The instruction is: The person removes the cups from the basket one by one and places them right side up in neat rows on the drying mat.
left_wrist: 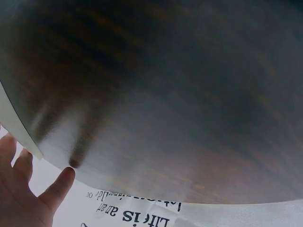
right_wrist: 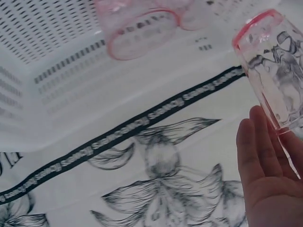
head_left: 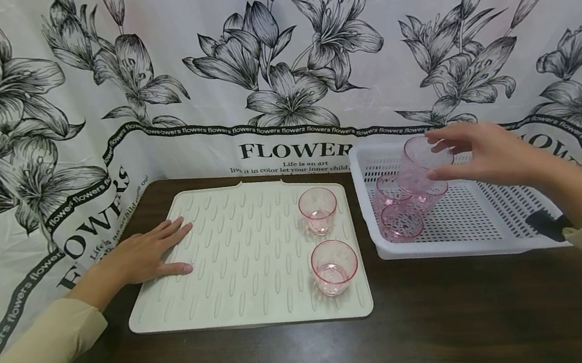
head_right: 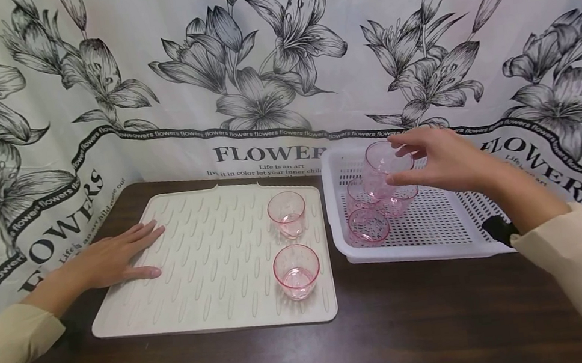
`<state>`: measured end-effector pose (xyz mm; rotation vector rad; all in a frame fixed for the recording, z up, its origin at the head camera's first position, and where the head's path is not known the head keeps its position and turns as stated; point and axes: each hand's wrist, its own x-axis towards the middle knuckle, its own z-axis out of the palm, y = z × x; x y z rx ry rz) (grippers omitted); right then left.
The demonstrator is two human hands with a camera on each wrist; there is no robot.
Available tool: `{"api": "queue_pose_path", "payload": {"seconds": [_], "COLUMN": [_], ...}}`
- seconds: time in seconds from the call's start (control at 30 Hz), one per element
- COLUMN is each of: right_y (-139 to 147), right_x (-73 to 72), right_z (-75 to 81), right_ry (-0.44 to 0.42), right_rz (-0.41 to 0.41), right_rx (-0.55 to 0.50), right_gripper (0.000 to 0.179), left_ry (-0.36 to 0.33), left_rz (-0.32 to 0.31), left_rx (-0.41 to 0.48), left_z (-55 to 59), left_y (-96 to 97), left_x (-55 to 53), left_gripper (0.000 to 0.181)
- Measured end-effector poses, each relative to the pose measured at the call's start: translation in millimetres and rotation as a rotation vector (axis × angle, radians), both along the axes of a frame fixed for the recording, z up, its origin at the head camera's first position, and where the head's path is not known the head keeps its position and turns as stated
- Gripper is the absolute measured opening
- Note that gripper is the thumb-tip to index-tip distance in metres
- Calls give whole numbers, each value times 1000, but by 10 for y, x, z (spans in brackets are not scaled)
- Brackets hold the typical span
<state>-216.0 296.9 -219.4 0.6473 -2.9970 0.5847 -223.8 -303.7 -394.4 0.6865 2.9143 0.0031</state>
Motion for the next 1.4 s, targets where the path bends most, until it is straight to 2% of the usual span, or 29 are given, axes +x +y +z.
{"api": "queue_pose_path", "payload": {"seconds": [0.3,0.6,0.83,0.93,1.13,1.4], "right_y": [-363,-751,-1093,-1237,-1525,-1842], "right_x": [-15,-58,-94,-82,-39,13], "right_z": [85,74,8,-21,-82,-287], "right_ry": [-22,-18,-21,-23,-40,-74], "right_rz": [52,157,261,290,409,503], "right_rx": [-39,-79,-88,-76,-37,10], "right_gripper": [75,75,80,81,81,80], "left_ry": [-4,-12,-6,-5,-3,-8], "left_rz": [0,7,7,2,-4,-2], "left_rx": [-2,-4,-7,1,1,-3], "left_z": [-23,-42,-35,-29,-23,-10], "left_y": [-9,-16,-16,-15,-13,3], "left_x": [2,-7,-5,-4,-11,-13], "left_gripper": [102,103,103,102,101,102]}}
